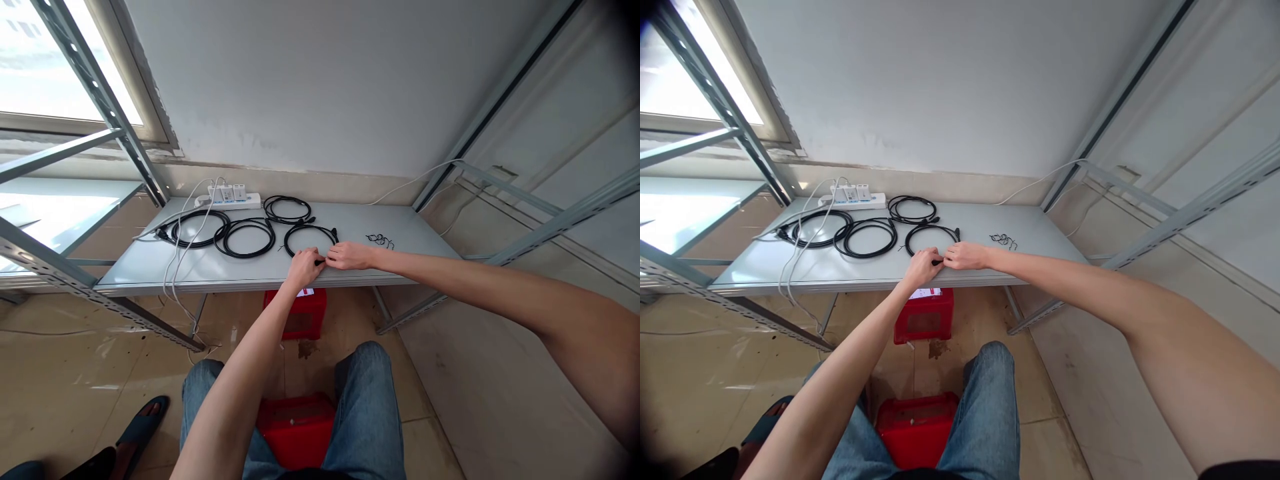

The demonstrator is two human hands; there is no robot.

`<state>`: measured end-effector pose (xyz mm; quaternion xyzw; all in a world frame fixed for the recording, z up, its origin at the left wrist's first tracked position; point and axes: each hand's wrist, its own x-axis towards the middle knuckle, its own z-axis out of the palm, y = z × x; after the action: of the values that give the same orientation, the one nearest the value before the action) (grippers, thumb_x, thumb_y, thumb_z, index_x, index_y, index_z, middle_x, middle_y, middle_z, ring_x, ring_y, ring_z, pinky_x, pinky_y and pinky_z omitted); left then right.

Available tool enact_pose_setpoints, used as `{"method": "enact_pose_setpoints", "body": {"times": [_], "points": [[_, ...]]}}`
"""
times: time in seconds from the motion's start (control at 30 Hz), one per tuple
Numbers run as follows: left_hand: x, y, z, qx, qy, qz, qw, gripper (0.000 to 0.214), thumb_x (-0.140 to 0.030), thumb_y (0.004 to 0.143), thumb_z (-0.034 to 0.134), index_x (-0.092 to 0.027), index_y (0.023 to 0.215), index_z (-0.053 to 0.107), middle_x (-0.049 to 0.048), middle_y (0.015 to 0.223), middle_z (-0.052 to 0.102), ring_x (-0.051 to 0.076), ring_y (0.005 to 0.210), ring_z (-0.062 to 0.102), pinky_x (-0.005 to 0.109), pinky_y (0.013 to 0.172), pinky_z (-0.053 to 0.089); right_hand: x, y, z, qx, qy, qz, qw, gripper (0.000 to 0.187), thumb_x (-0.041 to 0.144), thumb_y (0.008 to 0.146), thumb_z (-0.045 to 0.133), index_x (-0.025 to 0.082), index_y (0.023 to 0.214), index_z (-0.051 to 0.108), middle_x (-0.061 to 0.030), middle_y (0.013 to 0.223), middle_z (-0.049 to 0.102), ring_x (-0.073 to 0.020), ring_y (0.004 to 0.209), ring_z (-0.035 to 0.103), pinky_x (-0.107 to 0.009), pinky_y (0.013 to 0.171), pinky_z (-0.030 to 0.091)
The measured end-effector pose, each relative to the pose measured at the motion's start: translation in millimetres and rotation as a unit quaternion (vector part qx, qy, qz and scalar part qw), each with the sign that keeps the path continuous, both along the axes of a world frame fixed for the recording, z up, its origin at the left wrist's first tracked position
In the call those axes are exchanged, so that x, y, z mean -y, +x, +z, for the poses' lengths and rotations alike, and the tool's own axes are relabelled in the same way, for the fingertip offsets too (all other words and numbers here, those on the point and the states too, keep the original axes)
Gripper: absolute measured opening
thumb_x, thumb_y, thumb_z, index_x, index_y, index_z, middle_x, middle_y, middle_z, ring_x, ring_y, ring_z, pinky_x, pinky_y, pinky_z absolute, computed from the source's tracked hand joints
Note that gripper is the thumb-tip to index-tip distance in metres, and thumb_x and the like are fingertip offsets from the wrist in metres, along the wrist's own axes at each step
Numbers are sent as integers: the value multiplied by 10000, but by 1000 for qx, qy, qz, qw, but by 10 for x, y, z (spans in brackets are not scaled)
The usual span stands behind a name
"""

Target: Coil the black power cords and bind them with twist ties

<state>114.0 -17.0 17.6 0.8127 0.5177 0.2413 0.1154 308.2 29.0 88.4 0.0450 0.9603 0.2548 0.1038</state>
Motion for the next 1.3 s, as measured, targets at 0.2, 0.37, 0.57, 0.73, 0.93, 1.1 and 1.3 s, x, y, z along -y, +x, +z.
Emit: {"method": "enact_pose_setpoints", "body": {"times": [0.2,0.37,0.57,0.73,0.93,1.1,1.3], "points": [[24,-6,34,-6,-4,4,1000,290,-378,1017,545,-261,986,809,61,987,686,232,949,653,347,878,429,15,-71,48,4,-118,-111,987,309,2,945,400,126,919,682,-127,888,644,-205,820,548,-298,681,395],[30,-2,43,-14,-6,12,1000,291,-368,1006,551,-244,926,802,65,966,673,229,910,651,348,866,443,137,-171,103,13,-137,-168,976,304,-25,879,439,66,1000,703,-182,930,675,-243,870,592,-309,665,408],[16,1,14,-9,-3,14,1000,320,-389,1019,530,-251,985,816,67,963,669,229,904,649,353,877,442,244,-360,121,-51,-216,-361,906,181,-20,743,611,123,792,711,-136,781,695,-251,797,662,-302,684,436],[22,-3,25,-14,-8,2,1000,308,-381,1023,538,-292,1172,792,64,1022,680,230,974,642,347,913,428,231,-443,152,-219,-354,-566,712,145,60,741,633,146,626,644,-98,625,668,-192,611,627,-277,581,447],[37,0,38,-11,-6,-6,1000,339,-411,1041,506,-290,1174,793,77,1008,681,247,1043,633,344,916,424,219,-484,160,-321,-452,-700,450,144,94,804,677,142,676,631,-58,539,654,-103,443,534,-224,481,440],[43,-13,26,-12,-2,0,1000,328,-399,1033,517,-292,1192,784,75,1022,667,243,1010,642,352,925,432,150,-301,258,-268,-512,-656,485,288,352,849,814,116,779,665,-110,642,723,-162,532,662,-239,490,507],[25,-14,-2,14,-6,-10,1000,321,-315,1001,562,-231,1243,755,83,1057,661,247,1039,639,366,963,449,152,164,254,-356,-454,-612,541,366,423,1008,600,133,787,637,-98,705,724,-143,527,644,-231,483,482]]}}
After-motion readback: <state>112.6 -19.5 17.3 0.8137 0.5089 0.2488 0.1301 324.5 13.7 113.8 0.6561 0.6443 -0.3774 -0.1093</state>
